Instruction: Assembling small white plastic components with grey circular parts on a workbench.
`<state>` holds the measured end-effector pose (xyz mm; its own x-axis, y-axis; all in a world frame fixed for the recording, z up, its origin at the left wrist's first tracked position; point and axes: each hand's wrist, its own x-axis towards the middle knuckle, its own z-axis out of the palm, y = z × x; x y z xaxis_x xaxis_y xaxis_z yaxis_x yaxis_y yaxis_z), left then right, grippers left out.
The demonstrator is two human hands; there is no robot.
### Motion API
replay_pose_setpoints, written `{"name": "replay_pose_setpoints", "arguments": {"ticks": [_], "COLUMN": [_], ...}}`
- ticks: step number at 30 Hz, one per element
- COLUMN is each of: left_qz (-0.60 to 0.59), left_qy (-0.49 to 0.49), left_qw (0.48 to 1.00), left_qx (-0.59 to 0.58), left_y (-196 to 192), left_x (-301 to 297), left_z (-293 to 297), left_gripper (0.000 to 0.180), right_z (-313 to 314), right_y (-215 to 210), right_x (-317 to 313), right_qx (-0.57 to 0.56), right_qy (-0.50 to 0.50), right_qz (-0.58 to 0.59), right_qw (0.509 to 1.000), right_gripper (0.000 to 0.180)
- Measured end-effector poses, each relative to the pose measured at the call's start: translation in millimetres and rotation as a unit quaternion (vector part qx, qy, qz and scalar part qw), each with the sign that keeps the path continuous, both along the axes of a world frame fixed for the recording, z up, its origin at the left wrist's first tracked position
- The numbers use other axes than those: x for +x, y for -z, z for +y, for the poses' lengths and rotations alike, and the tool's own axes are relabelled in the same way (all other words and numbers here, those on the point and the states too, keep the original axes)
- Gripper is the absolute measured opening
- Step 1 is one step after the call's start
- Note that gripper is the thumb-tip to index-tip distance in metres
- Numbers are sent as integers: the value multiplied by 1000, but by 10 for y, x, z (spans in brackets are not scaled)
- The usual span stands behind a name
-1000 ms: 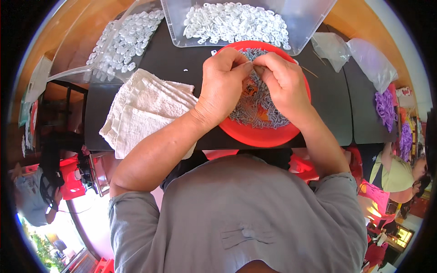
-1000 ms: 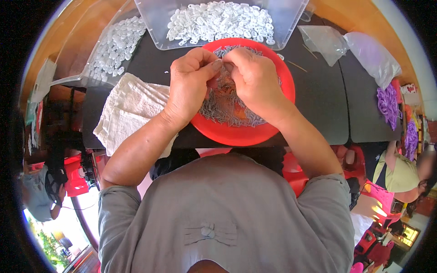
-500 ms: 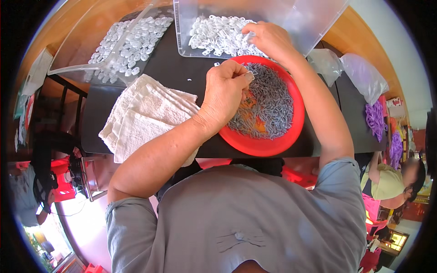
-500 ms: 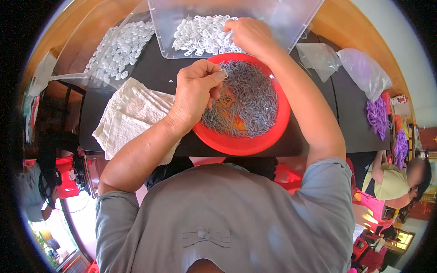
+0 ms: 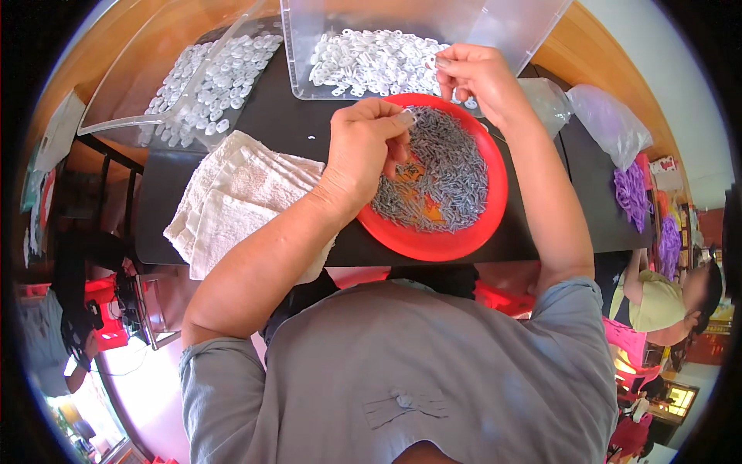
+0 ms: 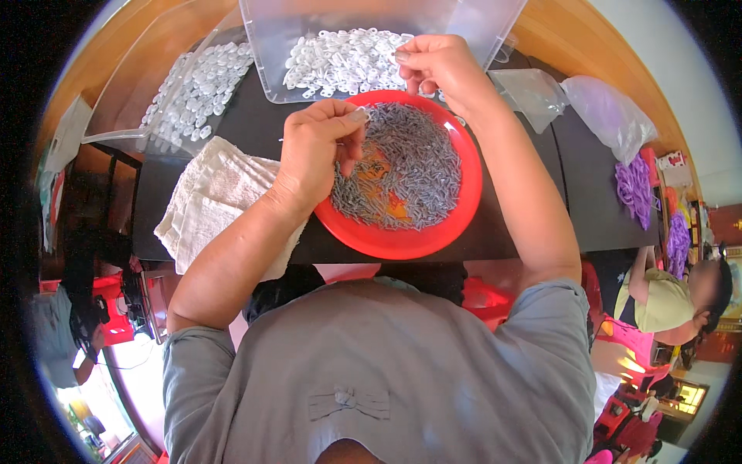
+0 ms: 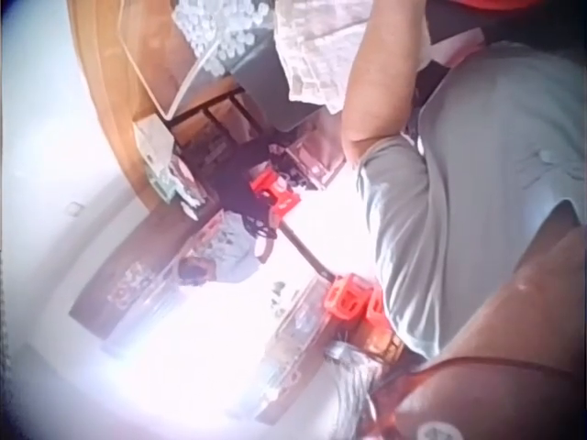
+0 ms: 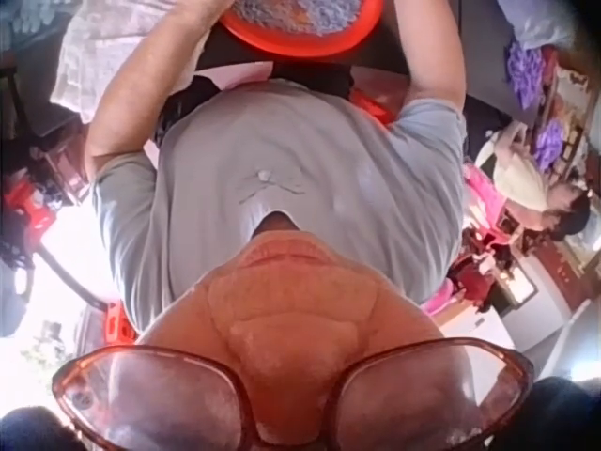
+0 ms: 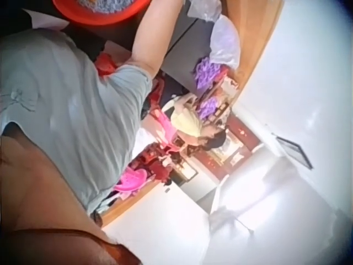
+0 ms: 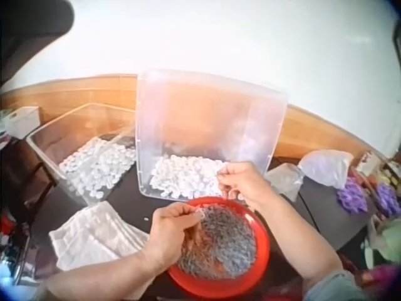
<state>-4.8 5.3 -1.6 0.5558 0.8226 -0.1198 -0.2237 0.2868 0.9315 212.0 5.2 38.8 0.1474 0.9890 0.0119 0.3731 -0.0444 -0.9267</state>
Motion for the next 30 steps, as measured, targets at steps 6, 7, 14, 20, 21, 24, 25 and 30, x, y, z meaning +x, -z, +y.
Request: {"name": "replay_pose_setpoints", "arguments": {"ticks": [6, 7, 14, 20, 21, 24, 25, 30], "left_qz": [-46, -45, -87, -197, -199, -181, -203, -224], "left_qy": [-4, -5, -29, 6, 5, -4, -21, -40], "left_qw": [999, 999, 996, 979, 979, 982, 977, 971], "left_qx": [1, 6, 16, -53, -53, -61, -68, -74], "left_y": [-47, -55, -41, 56, 64, 50, 28, -55], "left_x": [-7, -9, -27, -40, -47, -46, -31, -67], "left_z": [-7, -15, 24, 154, 159, 150, 127, 63], "left_gripper": [16, 15, 15, 14, 14, 20, 17, 14], "right_z": [-513, -565, -730, -720, -689, -648, -646, -689], "right_y": [-26, -26, -38, 176, 206, 220, 208, 203], "right_x": [-210, -249, -490, -880, -925, -1013, -1037, -1198], "right_qx": [-13, -7, 26, 166, 211, 249, 235, 144], "right_qy": [-5, -5, -27, -135, -131, -120, -119, -57], "right_qz": [151, 160, 100, -186, -215, -236, -165, 0], "right_qw": [988, 987, 994, 959, 945, 932, 951, 988], "right_gripper": [14, 15, 9, 8, 8, 12, 13, 14]}}
